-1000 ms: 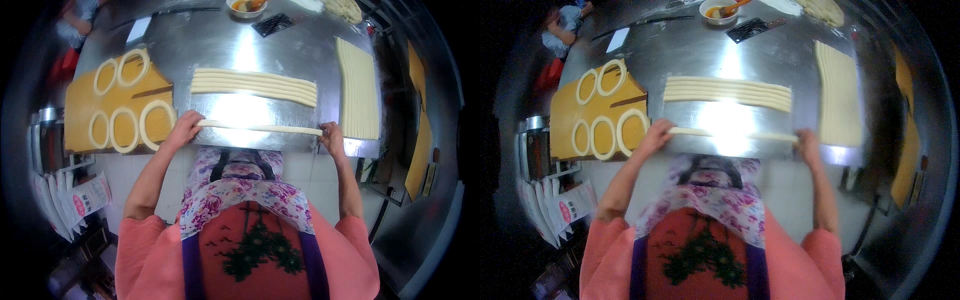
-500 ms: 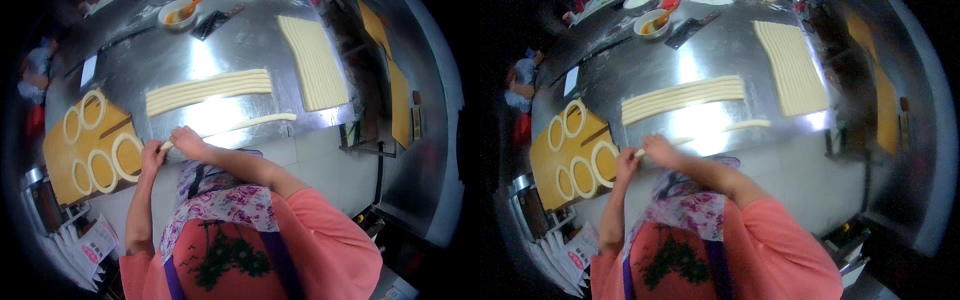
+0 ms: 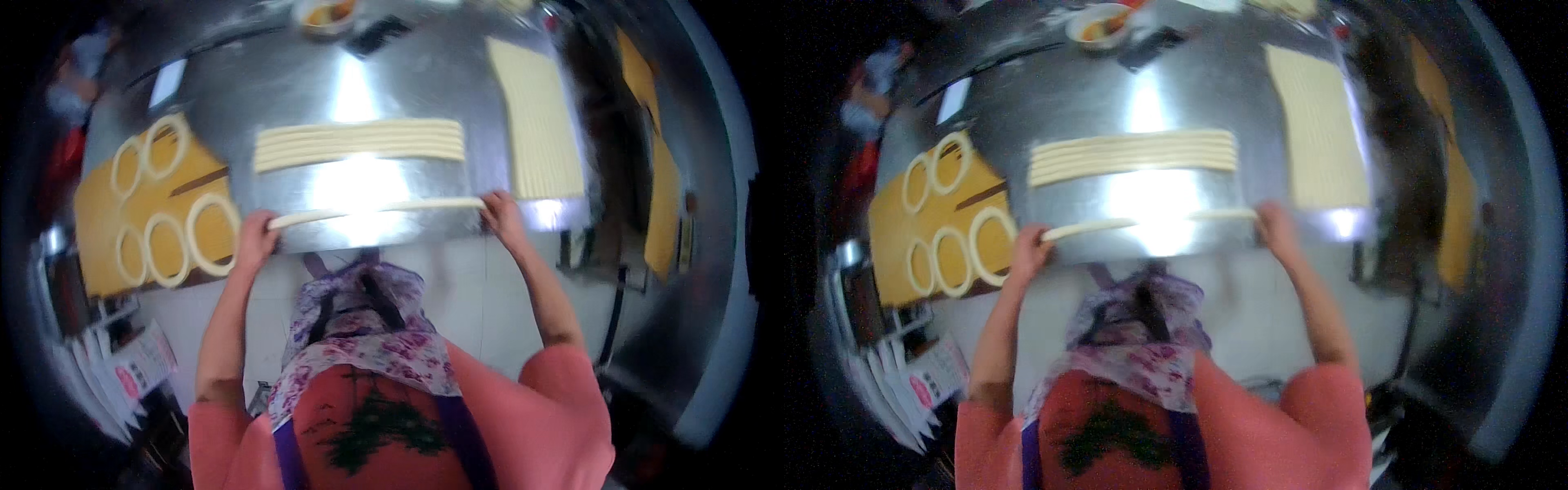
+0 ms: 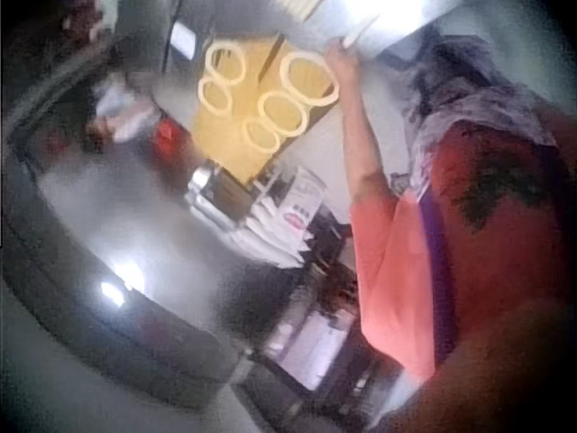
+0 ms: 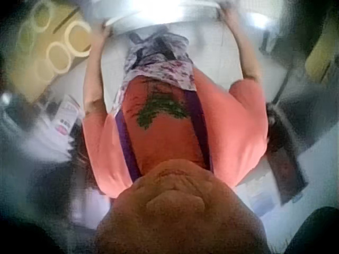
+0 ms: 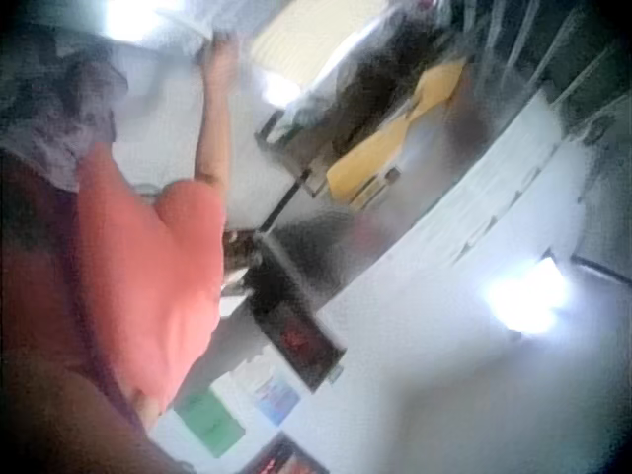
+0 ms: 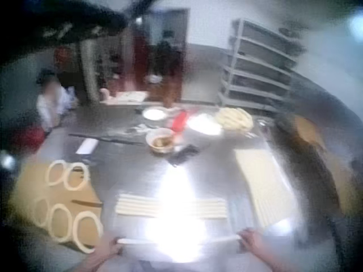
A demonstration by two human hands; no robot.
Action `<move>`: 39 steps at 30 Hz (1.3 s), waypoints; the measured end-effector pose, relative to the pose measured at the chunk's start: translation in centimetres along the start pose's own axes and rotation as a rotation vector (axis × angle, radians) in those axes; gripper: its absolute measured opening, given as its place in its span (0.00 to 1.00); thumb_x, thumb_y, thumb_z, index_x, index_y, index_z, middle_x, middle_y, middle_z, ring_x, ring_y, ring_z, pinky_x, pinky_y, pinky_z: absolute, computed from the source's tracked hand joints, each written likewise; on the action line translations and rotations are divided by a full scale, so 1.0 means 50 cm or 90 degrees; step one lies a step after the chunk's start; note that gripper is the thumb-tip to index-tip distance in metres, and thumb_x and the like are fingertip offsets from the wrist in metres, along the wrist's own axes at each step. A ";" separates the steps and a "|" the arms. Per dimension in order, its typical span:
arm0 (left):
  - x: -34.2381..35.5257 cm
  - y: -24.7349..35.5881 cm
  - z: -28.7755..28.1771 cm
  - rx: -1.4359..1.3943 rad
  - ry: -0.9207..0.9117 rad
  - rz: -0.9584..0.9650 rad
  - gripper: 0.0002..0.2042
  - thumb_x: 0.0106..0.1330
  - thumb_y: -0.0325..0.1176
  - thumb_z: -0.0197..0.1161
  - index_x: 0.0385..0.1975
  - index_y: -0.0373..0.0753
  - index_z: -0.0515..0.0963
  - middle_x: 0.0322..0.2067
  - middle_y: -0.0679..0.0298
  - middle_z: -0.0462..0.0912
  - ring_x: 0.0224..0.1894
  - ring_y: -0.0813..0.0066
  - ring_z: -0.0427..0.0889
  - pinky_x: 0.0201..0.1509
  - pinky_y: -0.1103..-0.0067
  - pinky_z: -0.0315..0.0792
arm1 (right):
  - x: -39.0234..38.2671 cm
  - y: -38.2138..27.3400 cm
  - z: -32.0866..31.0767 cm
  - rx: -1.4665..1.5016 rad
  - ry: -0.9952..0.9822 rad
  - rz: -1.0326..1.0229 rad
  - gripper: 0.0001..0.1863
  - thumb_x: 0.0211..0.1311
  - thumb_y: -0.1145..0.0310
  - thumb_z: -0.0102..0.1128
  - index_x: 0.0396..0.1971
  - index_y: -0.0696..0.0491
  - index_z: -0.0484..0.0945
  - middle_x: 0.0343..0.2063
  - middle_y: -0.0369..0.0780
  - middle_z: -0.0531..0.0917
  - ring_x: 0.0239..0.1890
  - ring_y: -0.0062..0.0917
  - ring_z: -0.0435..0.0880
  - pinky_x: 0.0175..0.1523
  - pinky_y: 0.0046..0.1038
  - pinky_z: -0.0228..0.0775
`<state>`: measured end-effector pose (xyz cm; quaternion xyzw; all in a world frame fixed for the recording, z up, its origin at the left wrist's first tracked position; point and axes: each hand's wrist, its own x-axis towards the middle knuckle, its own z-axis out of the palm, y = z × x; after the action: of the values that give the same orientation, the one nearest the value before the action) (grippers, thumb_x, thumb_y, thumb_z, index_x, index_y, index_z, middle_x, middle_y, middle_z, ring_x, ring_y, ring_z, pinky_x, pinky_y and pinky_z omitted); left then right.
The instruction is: The person shapes long strips of dough into circular rings on a wooden board. They pick up a strip, form it into a circle, and press the ends together to seal the ring. The process is repeated multiple times, with finished rings accumulating on the board.
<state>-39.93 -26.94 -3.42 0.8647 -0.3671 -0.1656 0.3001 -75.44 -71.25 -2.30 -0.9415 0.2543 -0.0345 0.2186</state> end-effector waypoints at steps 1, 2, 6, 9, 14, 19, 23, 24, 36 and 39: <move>-0.001 -0.014 0.014 -0.021 0.010 0.003 0.16 0.53 0.27 0.68 0.42 0.35 0.79 0.39 0.51 0.80 0.44 0.52 0.79 0.51 0.65 0.73 | 0.002 0.022 0.016 -0.040 0.031 -0.040 0.15 0.57 0.71 0.64 0.46 0.54 0.80 0.39 0.46 0.79 0.46 0.44 0.78 0.51 0.40 0.72; -0.010 -0.016 0.018 -0.035 0.028 -0.003 0.19 0.51 0.27 0.69 0.45 0.36 0.79 0.42 0.50 0.80 0.48 0.51 0.78 0.55 0.65 0.72 | -0.003 0.013 0.022 -0.006 0.001 -0.017 0.16 0.57 0.70 0.65 0.46 0.54 0.80 0.40 0.47 0.79 0.46 0.45 0.78 0.52 0.41 0.72; 0.018 0.013 0.035 0.072 -0.103 0.088 0.13 0.58 0.33 0.63 0.43 0.39 0.79 0.49 0.48 0.79 0.54 0.48 0.76 0.59 0.58 0.69 | -0.042 0.085 0.032 -0.082 0.008 -0.115 0.15 0.53 0.76 0.65 0.43 0.60 0.82 0.32 0.48 0.80 0.41 0.42 0.79 0.50 0.39 0.71; -0.029 0.025 0.016 0.169 -0.083 0.132 0.10 0.59 0.33 0.62 0.39 0.39 0.79 0.43 0.52 0.78 0.48 0.54 0.78 0.51 0.61 0.71 | -0.009 -0.050 -0.035 -0.172 -0.105 -0.095 0.05 0.51 0.76 0.63 0.22 0.60 0.75 0.24 0.47 0.80 0.30 0.41 0.76 0.41 0.38 0.71; -0.136 0.076 -0.158 0.120 -0.027 0.176 0.03 0.57 0.28 0.62 0.27 0.37 0.81 0.35 0.51 0.81 0.40 0.52 0.81 0.45 0.58 0.74 | 0.021 -0.251 -0.145 -0.251 -0.112 0.030 0.09 0.53 0.67 0.68 0.32 0.55 0.88 0.28 0.51 0.83 0.35 0.43 0.84 0.42 0.41 0.75; -0.284 -0.073 -0.357 0.051 -0.042 0.028 0.07 0.48 0.23 0.65 0.28 0.32 0.80 0.34 0.47 0.80 0.40 0.46 0.82 0.45 0.59 0.75 | 0.081 -0.605 -0.127 -0.353 -0.168 -0.154 0.13 0.61 0.63 0.59 0.25 0.58 0.83 0.27 0.53 0.82 0.35 0.47 0.83 0.41 0.47 0.73; -0.364 -0.220 -0.539 0.202 0.138 0.137 0.04 0.54 0.24 0.61 0.29 0.35 0.81 0.34 0.53 0.79 0.39 0.52 0.80 0.44 0.60 0.73 | 0.106 -0.905 -0.050 -0.248 -0.199 -0.127 0.11 0.52 0.72 0.66 0.36 0.59 0.86 0.32 0.49 0.83 0.33 0.41 0.85 0.41 0.37 0.77; -0.371 -0.247 -0.572 0.212 0.134 0.121 0.04 0.54 0.24 0.61 0.29 0.35 0.80 0.34 0.53 0.78 0.39 0.52 0.80 0.44 0.60 0.73 | 0.112 -0.944 -0.042 -0.242 -0.226 -0.134 0.11 0.51 0.73 0.67 0.36 0.59 0.86 0.32 0.49 0.84 0.33 0.40 0.85 0.41 0.36 0.77; -0.290 -0.611 -1.002 0.360 0.129 -0.022 0.05 0.56 0.28 0.61 0.31 0.37 0.80 0.34 0.51 0.79 0.42 0.49 0.79 0.46 0.60 0.73 | 0.522 -1.363 0.239 -0.121 -0.398 -0.312 0.11 0.56 0.66 0.64 0.36 0.55 0.87 0.21 0.41 0.84 0.19 0.23 0.80 0.28 0.30 0.72; -0.258 -0.685 -1.095 0.392 0.089 -0.080 0.07 0.58 0.31 0.63 0.34 0.37 0.80 0.35 0.51 0.78 0.44 0.50 0.79 0.48 0.61 0.74 | 0.607 -1.527 0.290 -0.087 -0.423 -0.257 0.12 0.54 0.68 0.64 0.36 0.57 0.87 0.20 0.38 0.84 0.19 0.22 0.79 0.28 0.29 0.71</move>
<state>-2.57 23.14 17.37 0.9453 -0.3240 -0.0053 0.0381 -11.11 -21.36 15.96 -0.9447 -0.0186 0.2470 0.2150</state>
